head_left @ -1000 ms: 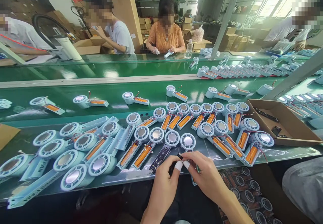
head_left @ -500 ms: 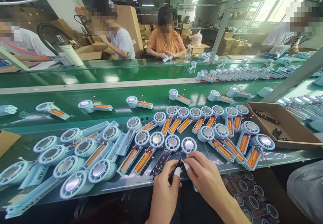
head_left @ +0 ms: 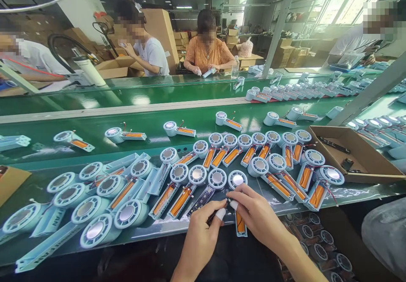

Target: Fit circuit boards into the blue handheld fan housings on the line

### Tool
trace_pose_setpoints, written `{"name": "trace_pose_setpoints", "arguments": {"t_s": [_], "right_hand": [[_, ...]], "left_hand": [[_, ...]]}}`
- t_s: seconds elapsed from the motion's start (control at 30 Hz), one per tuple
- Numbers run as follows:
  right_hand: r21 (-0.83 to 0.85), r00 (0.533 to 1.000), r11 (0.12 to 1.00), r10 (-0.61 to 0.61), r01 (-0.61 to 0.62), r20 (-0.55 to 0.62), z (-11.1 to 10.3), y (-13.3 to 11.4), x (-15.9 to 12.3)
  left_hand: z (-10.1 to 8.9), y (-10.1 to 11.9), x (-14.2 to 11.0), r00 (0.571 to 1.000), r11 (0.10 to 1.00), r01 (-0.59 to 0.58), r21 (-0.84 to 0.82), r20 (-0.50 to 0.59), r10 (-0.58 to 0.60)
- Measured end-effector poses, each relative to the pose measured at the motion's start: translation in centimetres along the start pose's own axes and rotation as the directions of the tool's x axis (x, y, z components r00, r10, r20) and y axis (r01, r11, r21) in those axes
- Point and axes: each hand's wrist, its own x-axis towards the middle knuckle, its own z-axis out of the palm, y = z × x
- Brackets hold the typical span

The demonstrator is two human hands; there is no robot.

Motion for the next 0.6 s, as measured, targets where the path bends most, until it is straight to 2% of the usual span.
{"name": "trace_pose_setpoints", "arguments": {"t_s": [0.1, 0.27, 0.43, 0.5, 0.6], "right_hand": [[0.07, 0.998, 0.997, 0.013, -0.018, 0.06, -0.2, 0.0, 0.0], [0.07, 0.998, 0.996, 0.061, -0.062, 0.008, 0.5, 0.2, -0.3], [0.103, 0.994, 0.989, 0.109, -0.106, -0.029, -1.3, 0.3, -0.8], [0.03, 0.996, 0.996, 0.085, -0.086, 0.018, -2.3, 0.3, -1.5], [-0.131, 0.987, 0.991, 0.033, -0.013, 0.156, -3.0, 0.3, -2.6]], "left_hand": [[0.0, 0.0, -0.1, 1.0, 1.0, 0.01, -0.004, 0.025, -0.01], [0.2, 0.0, 0.0, 0.998, 1.0, 0.029, 0.003, 0.056, -0.029], [0.3, -0.4, -0.3, 0.994, 0.992, 0.079, 0.097, 0.065, -0.085], [0.4, -0.7, -0.5, 0.992, 0.986, 0.082, 0.147, 0.079, -0.094], [0.7, -0.9, -0.7, 0.994, 0.983, 0.034, 0.181, 0.096, -0.052]]}}
